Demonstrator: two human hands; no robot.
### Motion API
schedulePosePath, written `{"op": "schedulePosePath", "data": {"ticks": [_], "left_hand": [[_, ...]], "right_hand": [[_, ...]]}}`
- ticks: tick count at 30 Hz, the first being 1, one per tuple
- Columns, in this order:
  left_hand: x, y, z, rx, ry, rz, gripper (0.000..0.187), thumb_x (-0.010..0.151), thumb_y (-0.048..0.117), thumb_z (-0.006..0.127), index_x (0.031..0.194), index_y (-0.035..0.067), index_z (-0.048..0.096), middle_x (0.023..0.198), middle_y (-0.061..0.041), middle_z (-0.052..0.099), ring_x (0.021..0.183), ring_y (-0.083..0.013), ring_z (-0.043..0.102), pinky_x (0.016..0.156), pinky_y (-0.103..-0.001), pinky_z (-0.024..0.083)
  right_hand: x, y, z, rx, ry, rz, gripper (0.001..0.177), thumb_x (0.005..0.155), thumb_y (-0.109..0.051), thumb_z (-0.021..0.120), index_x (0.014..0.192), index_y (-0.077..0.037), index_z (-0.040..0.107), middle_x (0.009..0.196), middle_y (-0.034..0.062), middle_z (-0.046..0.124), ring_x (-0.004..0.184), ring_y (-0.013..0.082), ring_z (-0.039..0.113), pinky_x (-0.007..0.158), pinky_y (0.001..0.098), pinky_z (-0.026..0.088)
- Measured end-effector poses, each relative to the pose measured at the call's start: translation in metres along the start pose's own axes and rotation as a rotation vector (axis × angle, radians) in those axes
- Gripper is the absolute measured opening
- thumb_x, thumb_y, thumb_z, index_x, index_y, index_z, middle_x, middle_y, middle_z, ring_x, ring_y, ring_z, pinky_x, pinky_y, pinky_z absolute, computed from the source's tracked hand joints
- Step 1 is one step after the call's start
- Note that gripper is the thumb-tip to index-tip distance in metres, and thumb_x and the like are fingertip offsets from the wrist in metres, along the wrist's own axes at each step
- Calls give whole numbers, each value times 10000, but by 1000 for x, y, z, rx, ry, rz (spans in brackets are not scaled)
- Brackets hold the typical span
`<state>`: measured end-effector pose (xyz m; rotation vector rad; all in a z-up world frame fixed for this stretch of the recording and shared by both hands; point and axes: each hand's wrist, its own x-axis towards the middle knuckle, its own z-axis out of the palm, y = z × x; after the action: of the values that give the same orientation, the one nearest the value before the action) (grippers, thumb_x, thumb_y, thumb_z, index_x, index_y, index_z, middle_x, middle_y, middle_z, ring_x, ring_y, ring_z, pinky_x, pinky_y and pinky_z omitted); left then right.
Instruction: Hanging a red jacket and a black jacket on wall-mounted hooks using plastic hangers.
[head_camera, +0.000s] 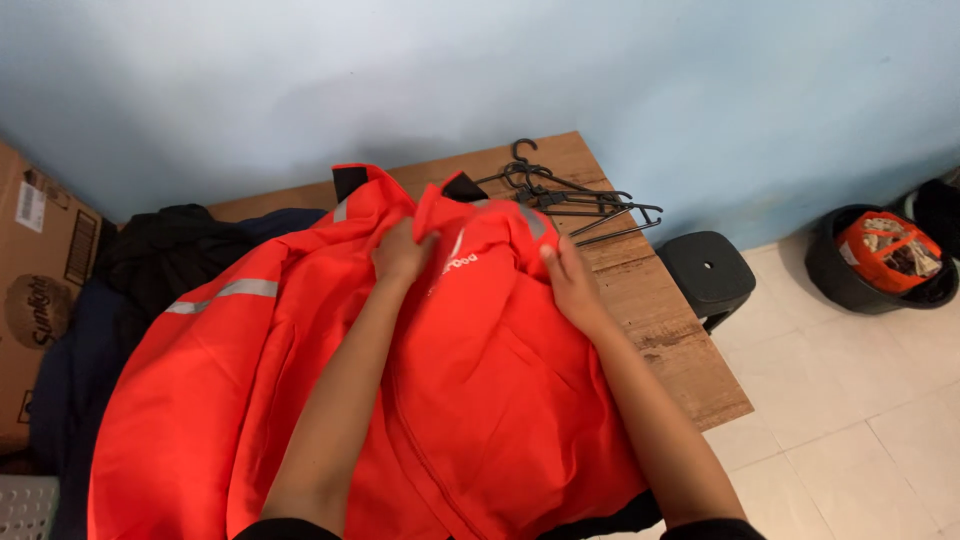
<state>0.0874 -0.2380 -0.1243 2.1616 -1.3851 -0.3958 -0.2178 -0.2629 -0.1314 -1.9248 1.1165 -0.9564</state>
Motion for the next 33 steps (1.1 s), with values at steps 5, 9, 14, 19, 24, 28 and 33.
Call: {"op": "schedulePosePath", "data": {"ticks": [5,9,14,19,24,28,33], "left_hand": [[19,-25,-34,-111,391,58,379,989,391,636,1108,35,591,1091,-260,689,1023,-482,635,804,-566,513],[11,-48,-55,-111,489,-54,333,1047,357,624,1079,27,590,984,-250,710,925,-481,667,740,-570,526],[10,-100,-4,-2,514,-40,327,1010,342,624,1186,66,626,885,-254,705,806,-483,673,653,-576,525],[5,-96,2,106,483,-52,331,1015,349,610,1175,59,618,865,-239,708,781,-465,680,628,-573,525],[9,-100,-3,31,497,-78,349,1066,387,588,1070,38,589,849,-271,686,788,-496,657,646,-597,494],[1,-91,-12,-117,533,-44,324,1048,352,576,1096,32,582,877,-273,689,795,-507,649,627,-591,487],[2,-100,-9,-110,650,-18,271,1050,294,617,1063,25,589,905,-273,694,841,-502,651,658,-569,500]], "right_hand": [[41,-51,-32,145,-28,-60,387,1144,-396,487,1098,-21,574,1019,125,540,963,240,521,897,355,478],[51,-94,-53,-191,-468,238,570,950,-481,723,1304,-72,545,1220,96,598,1099,195,574,911,337,454],[48,-47,-63,-758,-770,151,426,927,-400,676,1058,1,738,1034,188,745,965,310,705,825,414,527],[36,-47,-61,-423,-349,17,276,983,-233,526,1137,-110,719,947,124,741,878,275,703,829,387,512],[27,-122,-74,-206,-295,-10,329,1082,-269,650,978,43,643,895,252,607,852,419,581,750,482,499],[22,-146,-95,-595,-78,-572,369,839,-313,744,1093,-46,720,923,136,719,779,346,691,633,413,542],[28,-107,-138,-1161,424,-608,182,927,-12,676,1082,-77,745,925,62,668,715,257,645,617,386,501]]}}
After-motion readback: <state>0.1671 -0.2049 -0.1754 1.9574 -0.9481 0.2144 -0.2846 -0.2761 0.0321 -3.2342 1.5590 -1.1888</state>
